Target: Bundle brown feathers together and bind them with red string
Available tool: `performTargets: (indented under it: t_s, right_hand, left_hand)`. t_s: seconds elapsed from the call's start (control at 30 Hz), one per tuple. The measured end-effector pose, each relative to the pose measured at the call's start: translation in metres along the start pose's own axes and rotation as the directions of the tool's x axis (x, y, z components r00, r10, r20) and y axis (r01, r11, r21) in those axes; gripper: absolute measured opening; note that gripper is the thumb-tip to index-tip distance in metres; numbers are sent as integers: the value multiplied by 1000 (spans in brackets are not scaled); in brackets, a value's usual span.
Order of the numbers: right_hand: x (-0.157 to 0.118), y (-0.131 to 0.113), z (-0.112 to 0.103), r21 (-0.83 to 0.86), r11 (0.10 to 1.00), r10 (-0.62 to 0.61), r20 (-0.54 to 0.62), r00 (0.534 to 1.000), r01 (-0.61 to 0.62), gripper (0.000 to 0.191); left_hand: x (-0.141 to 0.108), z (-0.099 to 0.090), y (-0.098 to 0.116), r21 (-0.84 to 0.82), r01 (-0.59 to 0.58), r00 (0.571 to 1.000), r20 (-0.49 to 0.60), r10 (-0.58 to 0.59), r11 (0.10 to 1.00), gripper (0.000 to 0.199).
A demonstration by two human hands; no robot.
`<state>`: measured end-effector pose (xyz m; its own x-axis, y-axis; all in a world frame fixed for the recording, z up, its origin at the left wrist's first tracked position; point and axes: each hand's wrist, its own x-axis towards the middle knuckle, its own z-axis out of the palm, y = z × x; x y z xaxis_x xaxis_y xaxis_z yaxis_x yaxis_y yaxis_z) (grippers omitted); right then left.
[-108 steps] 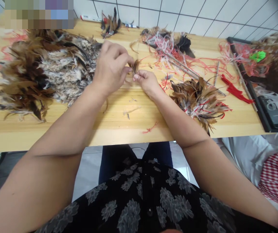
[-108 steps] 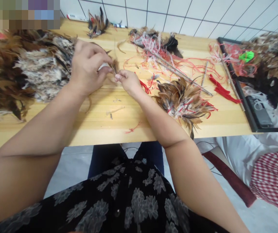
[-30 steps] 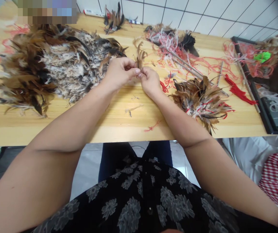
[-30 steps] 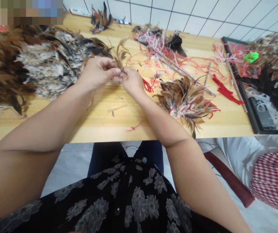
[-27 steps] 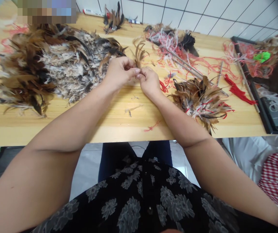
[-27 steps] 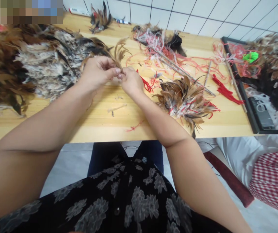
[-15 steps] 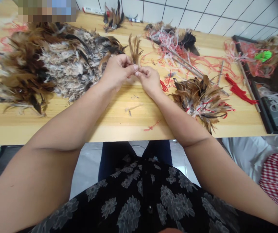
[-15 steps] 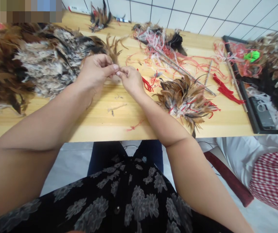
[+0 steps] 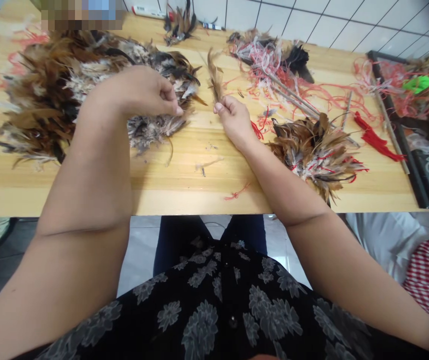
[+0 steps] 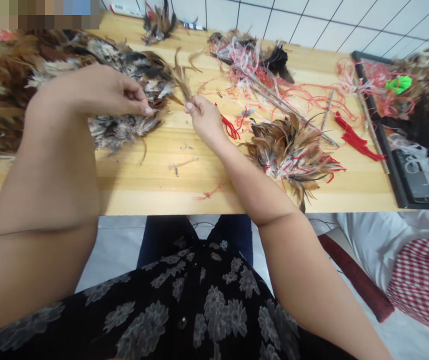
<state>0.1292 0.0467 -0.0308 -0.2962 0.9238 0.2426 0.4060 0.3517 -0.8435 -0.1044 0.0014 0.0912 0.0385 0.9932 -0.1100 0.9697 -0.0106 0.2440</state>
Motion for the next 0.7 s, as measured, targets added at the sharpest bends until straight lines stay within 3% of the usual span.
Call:
performTargets:
  t_s: [0.1,0.23,0.43,0.5,0.6,0.7]
  right_hand:
    - [0,5,0,32,999,-24,-10,1000,24,32]
    - [-1,11,1,49,998,-34,-8,999,35,36]
    - [-5,9,1,41,999,-32,-3,999,32,42]
    - [-5,7,1,43,999,-30,-10,1000,30,40]
    - [-5,6,2,62,998,-10,-31,999,12,39]
    - [-5,6,3,114,993,6,-60,998,0,42]
  left_hand:
    - [11,8,-9,158,-41,993,115,22,987,27]
    - [26,26,-18,240,-162,972,208,113,957,33]
    - [19,27,-5,283,-149,967,241,80,947,13]
    - [14,21,-6,181,-182,972,185,148,967,13]
    - [9,15,-6,-111,-229,973,-3,230,967,10]
    - [5,20,3,-520,-233,972,-143,186,822,15]
